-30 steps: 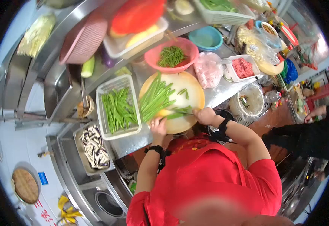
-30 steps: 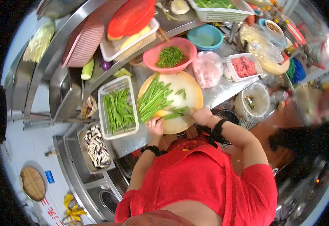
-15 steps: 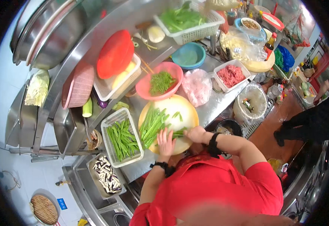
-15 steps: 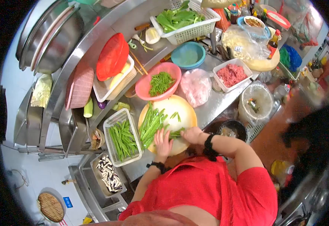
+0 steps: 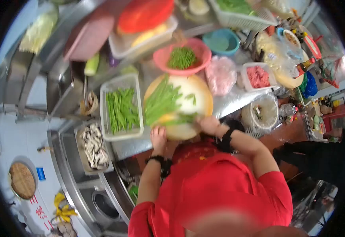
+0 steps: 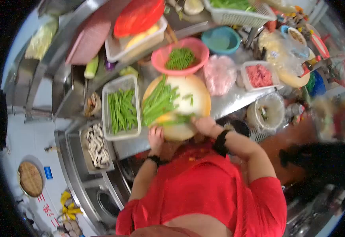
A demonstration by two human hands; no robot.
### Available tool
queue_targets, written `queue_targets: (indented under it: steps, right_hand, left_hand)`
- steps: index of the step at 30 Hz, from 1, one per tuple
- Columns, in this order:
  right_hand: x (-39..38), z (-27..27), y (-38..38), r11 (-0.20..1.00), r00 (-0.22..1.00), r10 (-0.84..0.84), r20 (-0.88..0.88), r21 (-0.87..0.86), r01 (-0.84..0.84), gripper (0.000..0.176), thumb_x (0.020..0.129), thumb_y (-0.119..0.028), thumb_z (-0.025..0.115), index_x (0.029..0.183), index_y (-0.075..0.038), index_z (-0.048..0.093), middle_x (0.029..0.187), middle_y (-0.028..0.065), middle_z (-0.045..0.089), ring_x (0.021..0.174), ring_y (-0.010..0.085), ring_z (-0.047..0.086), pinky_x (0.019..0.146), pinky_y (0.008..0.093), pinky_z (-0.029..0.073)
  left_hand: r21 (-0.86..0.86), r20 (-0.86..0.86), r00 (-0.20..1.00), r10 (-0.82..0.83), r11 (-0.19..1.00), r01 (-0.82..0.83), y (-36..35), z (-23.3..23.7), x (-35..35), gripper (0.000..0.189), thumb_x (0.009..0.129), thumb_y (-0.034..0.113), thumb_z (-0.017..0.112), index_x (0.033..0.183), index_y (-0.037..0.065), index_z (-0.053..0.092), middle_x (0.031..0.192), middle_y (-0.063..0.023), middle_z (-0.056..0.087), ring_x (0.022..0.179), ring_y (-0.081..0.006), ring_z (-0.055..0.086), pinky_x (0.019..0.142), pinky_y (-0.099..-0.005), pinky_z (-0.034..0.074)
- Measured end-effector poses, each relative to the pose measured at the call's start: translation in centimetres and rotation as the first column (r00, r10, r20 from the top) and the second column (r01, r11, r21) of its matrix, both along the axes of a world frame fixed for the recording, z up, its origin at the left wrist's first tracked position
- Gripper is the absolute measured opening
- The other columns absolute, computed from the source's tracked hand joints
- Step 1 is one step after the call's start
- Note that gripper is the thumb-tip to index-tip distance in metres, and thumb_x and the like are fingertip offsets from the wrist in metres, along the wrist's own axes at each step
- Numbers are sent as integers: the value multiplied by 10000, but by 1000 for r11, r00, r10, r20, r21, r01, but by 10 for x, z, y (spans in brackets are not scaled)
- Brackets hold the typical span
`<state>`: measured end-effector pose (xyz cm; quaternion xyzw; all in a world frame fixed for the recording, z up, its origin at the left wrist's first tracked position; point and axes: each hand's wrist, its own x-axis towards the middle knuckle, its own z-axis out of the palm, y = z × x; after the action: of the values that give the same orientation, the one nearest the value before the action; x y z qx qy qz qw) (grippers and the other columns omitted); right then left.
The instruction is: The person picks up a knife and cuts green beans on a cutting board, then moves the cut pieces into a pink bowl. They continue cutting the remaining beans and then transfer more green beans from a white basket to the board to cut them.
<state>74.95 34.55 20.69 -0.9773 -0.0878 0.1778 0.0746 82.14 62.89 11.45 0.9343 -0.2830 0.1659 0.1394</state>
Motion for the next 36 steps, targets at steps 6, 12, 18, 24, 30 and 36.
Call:
queue_targets:
  steps: [6,12,18,24,30,36]
  right_hand:
    - [4,5,-9,996,997,-19,76,84,12,231,879,-242,458,1038,-78,490,692,142,639,630,307,645,530,420,508]
    - [-2,20,-6,995,996,-19,83,98,11,243,892,-291,458,991,-73,498,642,146,622,571,324,624,508,442,494]
    - [1,16,-6,999,997,24,72,21,-26,234,888,-285,474,969,-66,493,625,132,618,556,318,622,499,437,493]
    - [-1,13,-1,999,997,-28,77,47,24,242,890,-293,473,973,-67,494,655,128,627,595,305,633,517,426,498]
    - [-2,16,-2,997,984,-18,178,74,5,250,878,-299,503,882,-50,488,595,138,601,540,308,616,471,413,484]
    - [5,6,7,999,999,-33,41,6,33,249,884,-300,478,983,-72,492,649,130,628,586,307,630,515,436,492]
  left_hand:
    - [-147,-11,1000,25,989,-26,-15,33,-3,150,756,150,650,903,122,659,978,-45,561,926,-251,533,816,-372,428]
    - [-286,2,1000,7,958,-6,-22,31,1,108,746,108,657,854,97,655,923,-58,554,874,-270,540,757,-373,452]
    - [-306,-1,999,-37,951,35,-20,31,5,77,728,79,639,805,83,639,936,-62,561,880,-273,541,753,-366,453]
    - [-289,60,996,-65,954,80,-22,35,7,107,704,86,612,810,90,627,921,-69,584,811,-289,557,679,-383,465]
    - [-305,30,995,-91,948,96,-26,34,7,92,714,103,621,805,100,634,908,-57,586,797,-277,557,670,-373,467]
    - [-347,62,992,-108,930,123,-32,33,5,105,703,87,633,808,90,633,902,-65,583,785,-272,555,655,-373,463]
